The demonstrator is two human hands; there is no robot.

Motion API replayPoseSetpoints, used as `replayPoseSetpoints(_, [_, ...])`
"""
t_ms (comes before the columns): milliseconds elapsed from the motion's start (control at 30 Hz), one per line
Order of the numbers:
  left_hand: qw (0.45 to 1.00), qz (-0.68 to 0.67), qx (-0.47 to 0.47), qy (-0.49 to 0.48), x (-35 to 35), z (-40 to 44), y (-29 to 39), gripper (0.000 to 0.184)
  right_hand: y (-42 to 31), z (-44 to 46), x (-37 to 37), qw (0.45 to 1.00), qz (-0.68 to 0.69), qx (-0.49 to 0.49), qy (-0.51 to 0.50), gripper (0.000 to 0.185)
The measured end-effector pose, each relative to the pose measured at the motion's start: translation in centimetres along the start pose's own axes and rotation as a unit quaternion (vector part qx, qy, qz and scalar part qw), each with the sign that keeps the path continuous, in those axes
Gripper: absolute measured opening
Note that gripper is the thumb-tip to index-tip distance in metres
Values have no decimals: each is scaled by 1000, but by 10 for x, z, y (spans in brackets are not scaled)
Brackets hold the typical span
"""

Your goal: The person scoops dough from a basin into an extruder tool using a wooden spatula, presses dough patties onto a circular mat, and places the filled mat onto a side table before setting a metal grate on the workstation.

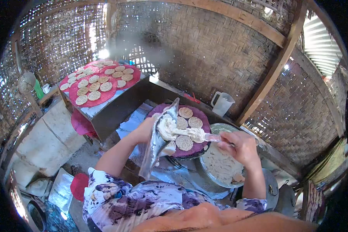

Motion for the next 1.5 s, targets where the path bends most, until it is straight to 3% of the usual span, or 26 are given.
replayPoseSetpoints(200, [978, 198, -61, 12, -26, 10, 8, 41, -25, 28, -5, 988, -88, 85, -95, 22])
replayPoseSetpoints(300, [990, 134, -19, 34, -25, 12, 14, 42, -43, 31, -17, 975, -145, 132, -107, 27])
replayPoseSetpoints(433, [996, 66, 62, 19, -24, 15, 3, 44, -79, 28, -19, 943, -237, 232, -17, 20])
replayPoseSetpoints(533, [995, -95, 14, 11, -27, 14, -3, 47, -99, 8, -17, 865, -353, 341, 107, 17])
replayPoseSetpoints(567, [995, -95, 26, -9, -28, 13, -6, 48, -94, 5, -13, 871, -344, 332, 115, 16])
replayPoseSetpoints(667, [993, -108, 14, 42, -5, 17, -5, 50, -64, -1, 29, 934, -282, 190, 111, 27])
replayPoseSetpoints(700, [986, -147, -51, 60, 0, 18, -11, 42, -44, -11, 41, 947, -252, 128, 150, 24])
replayPoseSetpoints(733, [860, -486, 151, 46, -21, 27, -66, 34, -20, -19, 47, 969, -175, 36, 171, 22])
replayPoseSetpoints(767, [897, -409, 148, 79, -14, 36, -55, 31, 12, -34, 30, 979, -5, -102, 176, 20])
replayPoseSetpoints(800, [930, -349, 80, 79, -24, 59, -60, 30, 44, -51, -4, 941, 166, -240, 172, 19])
replayPoseSetpoints(833, [954, -287, 12, 87, -34, 79, -63, 28, 46, -53, -33, 878, 337, -269, 207, 17])
replayPoseSetpoints(900, [967, -205, -134, 64, -67, 99, -70, 28, 42, -59, -85, 800, 467, -355, 123, 16])
replayPoseSetpoints(967, [976, -133, -157, 66, -76, 71, -15, 29, 32, -58, -101, 773, 503, -369, 117, 17])
replayPoseSetpoints(1000, [968, -242, -63, 33, -75, 67, 1, 31, 30, -60, -105, 757, 522, -376, 114, 17])
replayPoseSetpoints(1067, [871, -469, 140, 34, -76, 47, 30, 36, 31, -70, -98, 809, 445, -374, 89, 20])
replayPoseSetpoints(1100, [851, -503, 149, 34, -80, 49, 20, 38, 33, -77, -94, 833, 405, -371, 74, 21])
replayPoseSetpoints(1133, [795, -597, 104, 5, -85, 59, 5, 34, 38, -87, -89, 841, 384, -373, 73, 22])
replayPoseSetpoints(1200, [640, -763, 40, -79, -94, 74, -23, 37, 50, -111, -77, 856, 346, -378, 71, 24])
replayPoseSetpoints(1233, [695, -717, 14, -47, -96, 82, -46, 35, 59, -125, -72, 848, 358, -382, 86, 24])
replayPoseSetpoints(1300, [751, -658, 43, -9, -73, 65, 8, 30, 58, -118, -45, 867, 287, -381, 143, 22])
replayPoseSetpoints(1333, [808, -589, 9, -6, -80, 69, 5, 31, 56, -114, -32, 872, 250, -384, 171, 21])
replayPoseSetpoints(1400, [732, -678, 52, -29, -112, 79, -12, 35, 40, -94, -14, 913, 105, -306, 247, 17])
replayPoseSetpoints(1433, [640, -757, 114, -64, -116, 72, 10, 34, 31, -86, -17, 930, 79, -271, 234, 17])
replayPoseSetpoints(1500, [862, -505, -34, -8, -96, 76, 14, 33, 19, -81, -21, 957, 40, -192, 215, 18])
Point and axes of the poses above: each hand's wrist, its own z-axis towards the middle knuckle, its own x-axis out of the back of the hand, y = z × x, the point moved 9 cm from there along z, towards the middle knuckle
